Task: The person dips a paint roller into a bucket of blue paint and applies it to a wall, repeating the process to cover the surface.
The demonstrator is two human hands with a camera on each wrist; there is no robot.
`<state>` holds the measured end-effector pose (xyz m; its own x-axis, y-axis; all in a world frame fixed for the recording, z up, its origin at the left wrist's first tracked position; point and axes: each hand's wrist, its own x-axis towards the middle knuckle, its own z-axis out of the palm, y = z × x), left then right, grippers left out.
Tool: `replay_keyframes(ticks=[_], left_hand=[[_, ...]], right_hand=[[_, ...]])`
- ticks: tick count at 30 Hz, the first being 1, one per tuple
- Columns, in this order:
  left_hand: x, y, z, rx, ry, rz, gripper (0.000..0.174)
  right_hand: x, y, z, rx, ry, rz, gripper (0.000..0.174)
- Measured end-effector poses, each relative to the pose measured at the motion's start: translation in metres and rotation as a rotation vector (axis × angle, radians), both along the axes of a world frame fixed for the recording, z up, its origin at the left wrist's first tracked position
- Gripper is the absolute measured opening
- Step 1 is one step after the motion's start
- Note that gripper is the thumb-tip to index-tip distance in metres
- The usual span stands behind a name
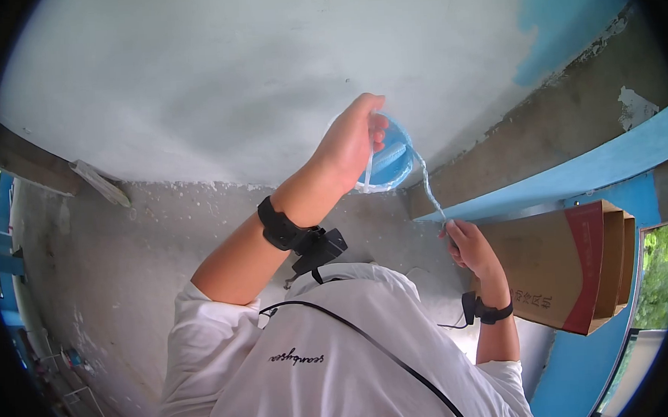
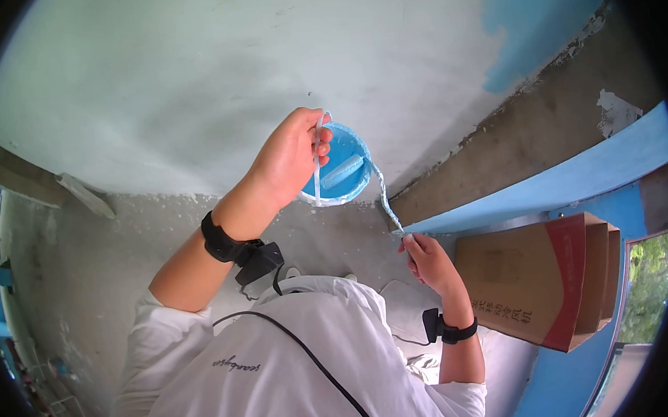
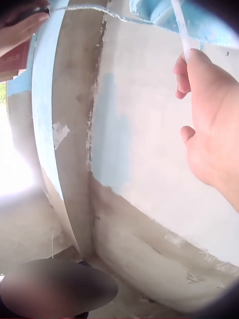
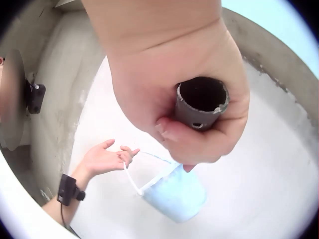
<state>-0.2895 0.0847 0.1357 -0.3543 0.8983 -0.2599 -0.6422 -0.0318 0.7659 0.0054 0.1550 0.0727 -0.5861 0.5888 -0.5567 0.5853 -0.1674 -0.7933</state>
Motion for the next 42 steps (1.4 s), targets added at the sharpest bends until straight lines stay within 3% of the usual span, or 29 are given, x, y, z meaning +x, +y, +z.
replay_keyframes(ticks=[13, 15, 18, 26, 31, 35, 42], left_hand=[[0.010, 0.015, 0.004, 0.042, -0.144, -0.032, 0.033], [0.015, 0.018, 0.001, 0.055, -0.181, 0.027, 0.035], [0.017, 0.025, -0.005, 0.069, -0.194, 0.046, 0.035], [0.030, 0.040, -0.013, 0.090, -0.169, 0.120, 0.041], [0.033, 0.042, -0.011, 0.062, -0.158, 0.154, 0.046], [0.031, 0.037, -0.017, 0.034, -0.162, 0.173, 0.047], [0.017, 0.015, -0.034, -0.015, -0.177, 0.179, 0.050]], right_hand=[[0.032, 0.010, -0.006, 0.071, 0.089, -0.093, 0.033], [0.045, 0.017, -0.007, -0.065, 0.170, -0.100, 0.032], [0.058, 0.028, -0.012, -0.055, 0.284, -0.152, 0.032], [0.047, 0.121, 0.004, 0.159, 0.598, -0.377, 0.034], [0.008, 0.180, 0.059, 0.318, 0.674, -0.389, 0.036], [-0.022, 0.208, 0.071, 0.374, 0.741, -0.387, 0.040], [-0.019, 0.232, -0.035, 0.266, 0.604, -0.406, 0.043]])
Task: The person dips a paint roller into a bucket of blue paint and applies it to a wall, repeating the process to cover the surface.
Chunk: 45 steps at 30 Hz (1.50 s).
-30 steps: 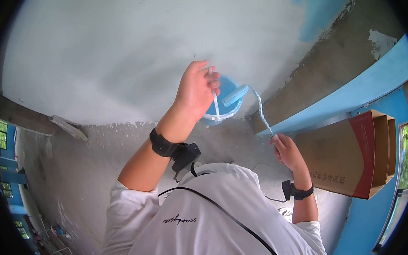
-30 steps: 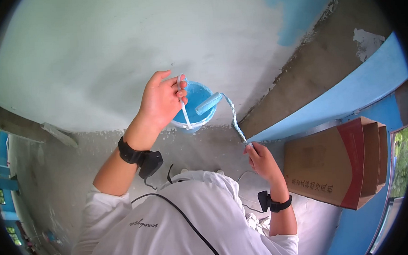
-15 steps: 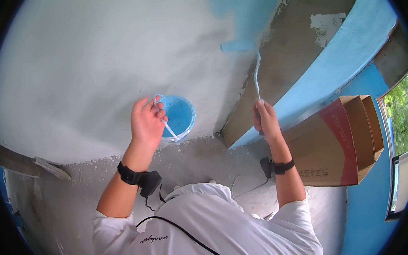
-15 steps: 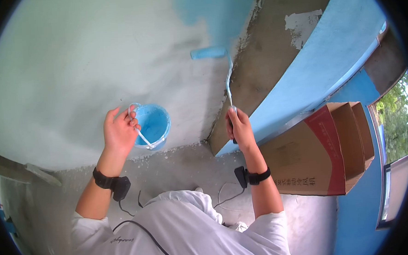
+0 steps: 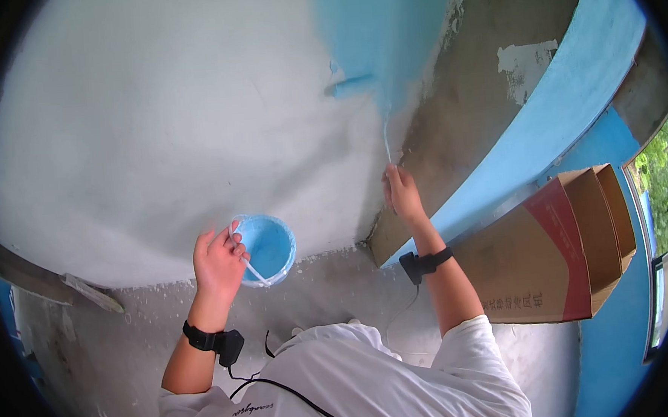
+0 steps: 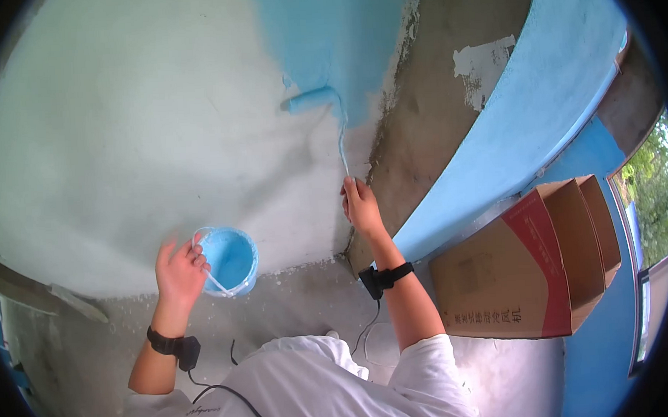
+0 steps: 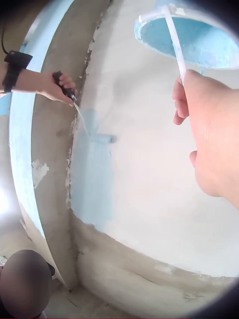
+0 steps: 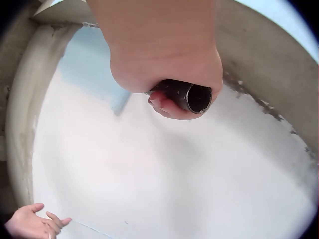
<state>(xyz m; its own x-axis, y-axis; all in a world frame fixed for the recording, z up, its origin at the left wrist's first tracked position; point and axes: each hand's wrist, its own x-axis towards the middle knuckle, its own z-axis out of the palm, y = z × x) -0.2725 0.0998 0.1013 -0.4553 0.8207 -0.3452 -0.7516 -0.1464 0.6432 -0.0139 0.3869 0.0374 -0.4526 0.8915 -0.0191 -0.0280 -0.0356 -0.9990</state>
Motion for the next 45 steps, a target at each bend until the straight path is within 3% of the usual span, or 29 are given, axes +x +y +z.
replay_keyframes(ticks=[4, 7, 11, 17, 20, 24, 28, 31, 35, 37, 41, 45], left_hand=[[-0.010, -0.011, -0.015, 0.000, -0.006, 0.009, 0.049], [-0.014, -0.020, -0.028, -0.051, -0.027, 0.057, 0.051], [-0.022, -0.019, -0.045, -0.060, -0.018, 0.040, 0.044], [-0.029, -0.025, -0.054, -0.062, -0.061, 0.040, 0.043], [-0.030, -0.025, -0.051, -0.076, -0.077, 0.047, 0.042], [-0.034, -0.029, -0.051, -0.045, -0.074, 0.021, 0.042], [-0.037, -0.030, -0.051, -0.005, -0.086, 0.003, 0.040], [-0.038, -0.029, -0.053, -0.027, -0.083, -0.006, 0.039], [-0.043, -0.027, -0.064, -0.052, -0.098, -0.012, 0.042], [-0.043, -0.025, -0.063, -0.075, -0.099, -0.006, 0.041], [-0.047, -0.023, -0.067, -0.089, -0.113, -0.023, 0.040], [-0.051, -0.026, -0.078, -0.132, -0.140, -0.037, 0.039]], right_hand=[[0.018, 0.002, -0.059, -0.027, -0.048, -0.016, 0.043], [0.025, -0.003, -0.068, -0.095, -0.044, -0.002, 0.042], [0.025, 0.008, -0.026, -0.090, -0.049, -0.017, 0.042], [-0.011, 0.011, 0.101, 0.052, 0.032, -0.023, 0.043], [-0.024, 0.005, 0.116, 0.035, 0.076, -0.024, 0.044], [-0.016, 0.008, 0.063, 0.040, 0.026, -0.035, 0.044], [0.011, -0.002, -0.012, -0.217, 0.017, 0.010, 0.044], [0.025, -0.007, -0.035, -0.284, -0.030, 0.001, 0.044], [0.027, -0.001, -0.002, -0.221, -0.101, -0.087, 0.043], [0.019, 0.010, 0.039, -0.036, -0.094, -0.125, 0.043], [0.000, 0.026, 0.112, -0.009, 0.042, -0.090, 0.043], [-0.010, 0.037, 0.107, -0.057, 0.121, -0.104, 0.041]])
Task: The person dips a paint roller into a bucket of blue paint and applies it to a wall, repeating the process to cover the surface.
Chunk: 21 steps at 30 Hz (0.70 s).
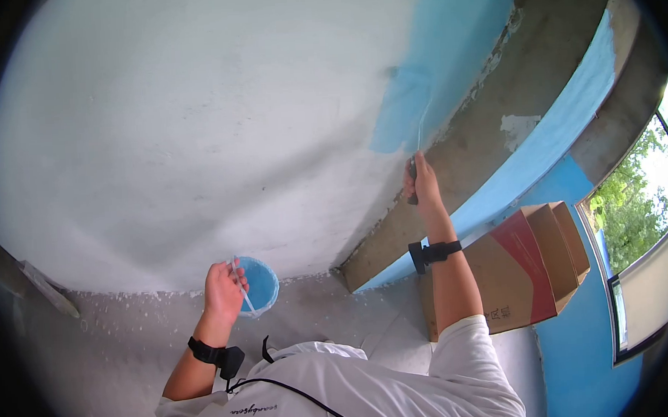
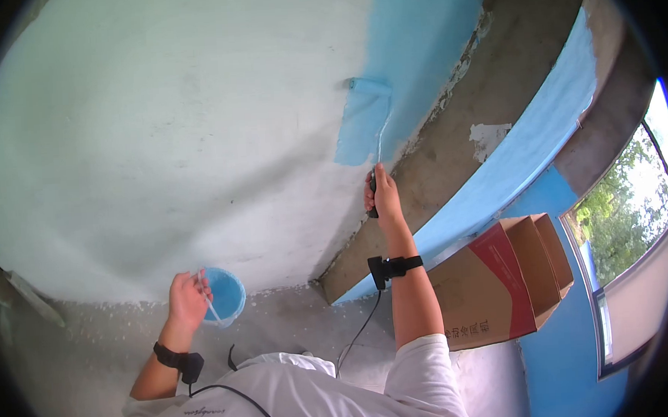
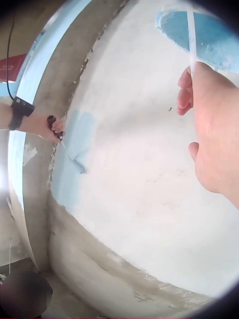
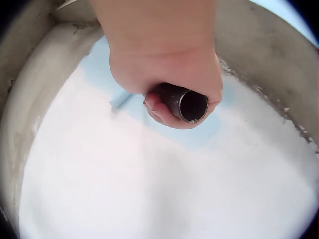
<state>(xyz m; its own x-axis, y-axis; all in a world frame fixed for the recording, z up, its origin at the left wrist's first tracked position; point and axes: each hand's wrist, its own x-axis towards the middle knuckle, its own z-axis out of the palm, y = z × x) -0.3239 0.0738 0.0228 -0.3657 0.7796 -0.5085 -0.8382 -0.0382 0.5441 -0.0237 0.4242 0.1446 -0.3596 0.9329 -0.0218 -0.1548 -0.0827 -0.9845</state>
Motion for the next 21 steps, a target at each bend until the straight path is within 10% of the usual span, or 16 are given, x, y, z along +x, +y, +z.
replay_keyframes(ticks=[10, 21], left_hand=[[-0.008, -0.012, -0.008, 0.045, 0.042, -0.097, 0.040], [-0.007, -0.003, -0.020, -0.025, 0.014, -0.190, 0.037]], right_hand=[[0.030, -0.034, -0.110, -0.274, -0.133, -0.007, 0.047], [0.052, 0.004, -0.014, 0.006, -0.084, -0.074, 0.046]])
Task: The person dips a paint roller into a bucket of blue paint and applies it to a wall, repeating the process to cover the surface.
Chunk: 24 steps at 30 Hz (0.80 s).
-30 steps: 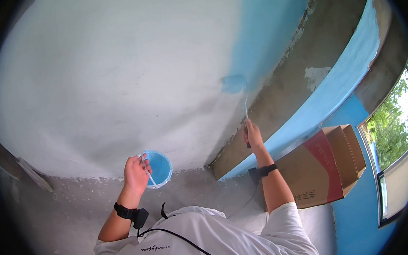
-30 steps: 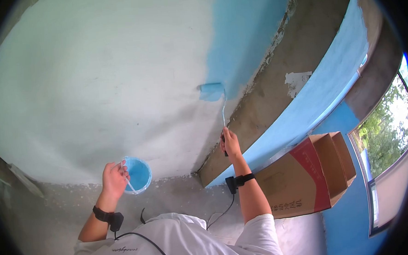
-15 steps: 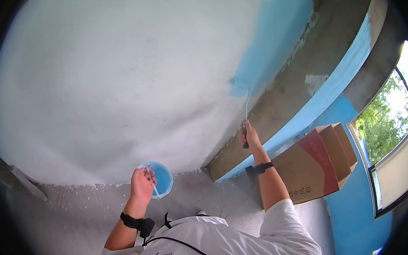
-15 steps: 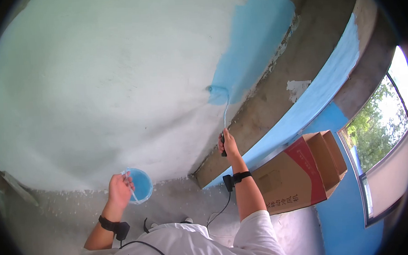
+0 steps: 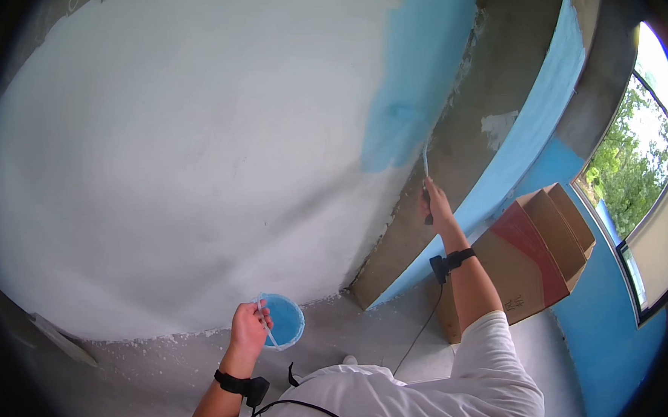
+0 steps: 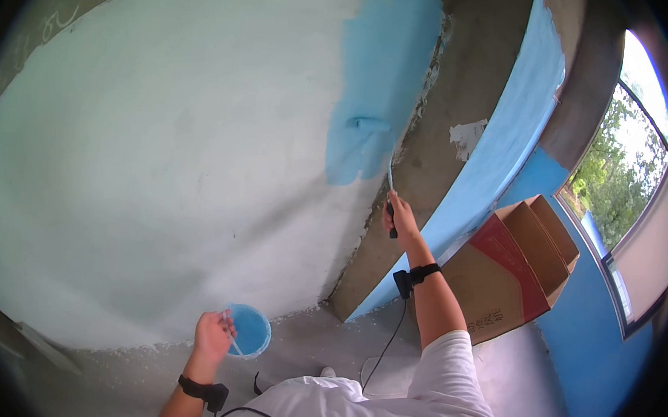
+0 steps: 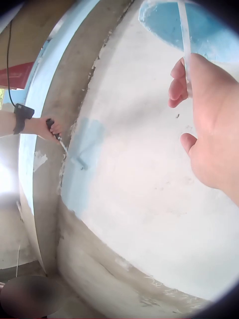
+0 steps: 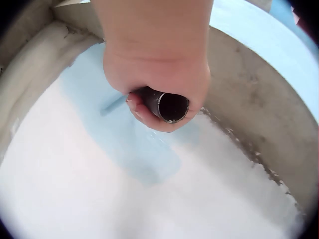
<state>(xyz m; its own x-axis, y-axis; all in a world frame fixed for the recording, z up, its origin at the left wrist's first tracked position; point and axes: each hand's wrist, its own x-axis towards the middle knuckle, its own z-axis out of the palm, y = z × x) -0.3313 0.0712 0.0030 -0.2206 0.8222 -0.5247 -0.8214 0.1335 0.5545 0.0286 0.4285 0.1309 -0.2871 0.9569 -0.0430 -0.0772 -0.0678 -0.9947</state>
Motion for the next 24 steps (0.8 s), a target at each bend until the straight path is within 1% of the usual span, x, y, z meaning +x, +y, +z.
replay_keyframes(ticks=[2, 3, 5, 6, 8, 10, 12, 13, 14, 15, 16, 17, 18, 20, 21, 23, 24], left_hand=[[0.002, 0.004, 0.006, -0.008, 0.015, -0.005, 0.036], [0.005, 0.006, 0.011, -0.024, 0.012, -0.001, 0.035], [0.010, 0.007, 0.014, -0.046, 0.039, 0.004, 0.034], [0.010, 0.008, 0.010, -0.047, 0.047, -0.004, 0.034], [0.005, 0.017, 0.001, -0.029, 0.096, -0.006, 0.034], [0.002, 0.017, -0.013, -0.104, 0.115, 0.012, 0.035], [0.002, 0.018, -0.021, -0.113, 0.148, 0.024, 0.035], [0.003, 0.019, -0.024, -0.131, 0.149, 0.038, 0.035], [0.003, 0.019, -0.027, -0.131, 0.174, 0.034, 0.035], [0.005, 0.019, -0.030, -0.145, 0.160, 0.069, 0.035], [0.005, 0.023, -0.033, -0.158, 0.145, 0.104, 0.035], [0.010, 0.024, -0.027, -0.164, 0.142, 0.116, 0.036], [0.012, 0.026, -0.028, -0.171, 0.164, 0.108, 0.036], [0.014, 0.028, -0.030, -0.192, 0.124, 0.139, 0.037], [0.018, 0.030, -0.027, -0.196, 0.148, 0.132, 0.037], [0.027, 0.033, -0.021, -0.221, 0.122, 0.148, 0.038], [0.030, 0.035, -0.020, -0.225, 0.140, 0.142, 0.038]], right_hand=[[-0.002, 0.013, 0.022, 0.083, 0.065, -0.066, 0.046], [-0.002, 0.015, 0.024, 0.080, 0.092, -0.067, 0.046], [-0.004, 0.019, 0.023, 0.127, -0.022, -0.061, 0.045], [-0.003, 0.024, 0.009, 0.127, 0.011, -0.056, 0.045], [0.001, 0.032, -0.036, 0.143, -0.090, -0.064, 0.046], [0.004, 0.021, -0.084, 0.079, -0.167, -0.084, 0.048], [0.004, 0.023, -0.153, 0.080, -0.328, -0.218, 0.050], [0.006, 0.015, -0.174, 0.127, -0.385, -0.236, 0.049], [0.008, 0.009, -0.190, 0.169, -0.444, -0.254, 0.048], [0.010, 0.006, -0.196, 0.160, -0.421, -0.262, 0.048], [0.015, 0.004, -0.202, 0.168, -0.454, -0.236, 0.047], [0.020, 0.001, -0.206, 0.172, -0.489, -0.208, 0.047], [0.025, -0.003, -0.198, 0.159, -0.471, -0.216, 0.047], [0.033, -0.004, -0.157, 0.097, -0.442, -0.086, 0.046], [0.032, 0.005, -0.148, 0.088, -0.420, -0.095, 0.046], [0.029, 0.023, -0.131, 0.122, -0.251, -0.033, 0.044], [0.029, 0.024, -0.103, 0.135, -0.184, -0.014, 0.042]])
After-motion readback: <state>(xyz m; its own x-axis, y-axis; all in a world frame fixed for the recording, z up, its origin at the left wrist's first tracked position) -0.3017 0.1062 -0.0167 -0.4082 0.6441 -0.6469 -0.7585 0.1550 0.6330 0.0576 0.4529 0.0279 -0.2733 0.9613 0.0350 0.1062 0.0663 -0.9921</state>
